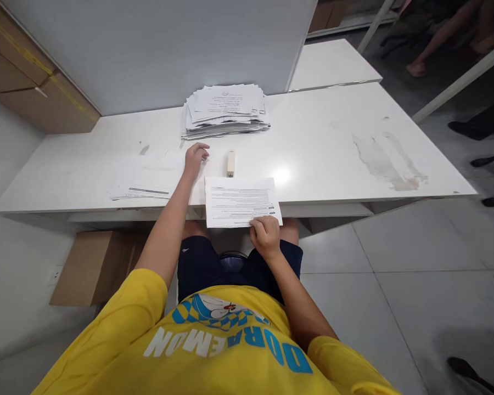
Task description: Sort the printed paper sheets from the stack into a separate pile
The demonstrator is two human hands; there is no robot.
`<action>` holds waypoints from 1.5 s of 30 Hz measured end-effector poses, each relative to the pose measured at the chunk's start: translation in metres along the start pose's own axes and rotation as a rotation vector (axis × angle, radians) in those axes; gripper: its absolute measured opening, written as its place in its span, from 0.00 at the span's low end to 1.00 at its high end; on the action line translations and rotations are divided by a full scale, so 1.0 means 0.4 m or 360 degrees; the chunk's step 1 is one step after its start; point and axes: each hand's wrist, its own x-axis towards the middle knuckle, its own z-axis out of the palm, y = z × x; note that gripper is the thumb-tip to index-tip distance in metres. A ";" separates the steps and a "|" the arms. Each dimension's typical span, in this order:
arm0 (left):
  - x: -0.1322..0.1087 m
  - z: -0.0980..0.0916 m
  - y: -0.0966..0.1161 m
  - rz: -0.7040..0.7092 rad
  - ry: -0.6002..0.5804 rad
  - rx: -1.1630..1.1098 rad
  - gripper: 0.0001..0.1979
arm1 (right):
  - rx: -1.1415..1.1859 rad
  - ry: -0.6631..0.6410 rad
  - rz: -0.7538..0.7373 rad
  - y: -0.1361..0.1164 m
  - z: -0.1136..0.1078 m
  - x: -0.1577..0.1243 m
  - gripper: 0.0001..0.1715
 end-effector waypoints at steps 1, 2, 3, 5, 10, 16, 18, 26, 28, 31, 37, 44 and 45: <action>0.000 0.001 0.000 0.0006 0.0005 -0.0017 0.11 | -0.0006 0.0024 -0.0015 0.001 -0.002 0.004 0.11; -0.001 0.001 0.000 0.0009 0.0005 -0.0015 0.11 | -0.0014 0.0034 -0.0025 0.001 -0.003 0.009 0.11; -0.001 0.001 0.001 0.0011 -0.0004 0.0000 0.11 | -0.0024 0.0031 -0.0032 0.002 -0.003 0.016 0.11; -0.003 0.002 0.005 0.0022 -0.0052 0.0042 0.10 | -0.0048 0.0004 -0.0048 0.004 0.000 0.032 0.11; -0.008 0.002 0.014 0.0148 -0.0239 0.0156 0.10 | -0.0104 -0.0069 -0.0039 0.004 0.017 0.063 0.11; -0.003 0.016 0.008 0.0321 -0.0422 0.0661 0.21 | -0.0156 -0.0107 0.0012 0.006 0.048 0.085 0.11; -0.006 0.021 0.011 0.0415 -0.0493 0.0922 0.25 | -0.0170 -0.0194 0.0052 0.009 0.060 0.096 0.11; -0.040 0.021 0.040 0.1032 -0.0844 0.1115 0.37 | -0.0047 -0.0569 0.0247 0.016 0.080 0.128 0.18; -0.038 0.022 0.040 0.1018 -0.0925 0.1129 0.36 | -0.0032 -0.0582 0.0280 0.021 0.077 0.122 0.19; -0.034 0.024 0.037 0.0905 -0.0940 0.1092 0.34 | -0.0035 -0.0539 0.0300 0.037 0.072 0.106 0.20; -0.039 0.021 0.045 0.0624 -0.0831 0.0877 0.30 | 0.0085 -0.0508 0.0297 0.069 0.065 0.085 0.21; -0.064 0.032 0.057 0.0409 -0.0757 0.0832 0.28 | 0.0117 -0.0459 0.0337 0.064 0.061 0.098 0.18; -0.067 0.034 0.055 0.0406 -0.0773 0.0811 0.28 | 0.0117 -0.0482 0.0341 0.064 0.059 0.099 0.18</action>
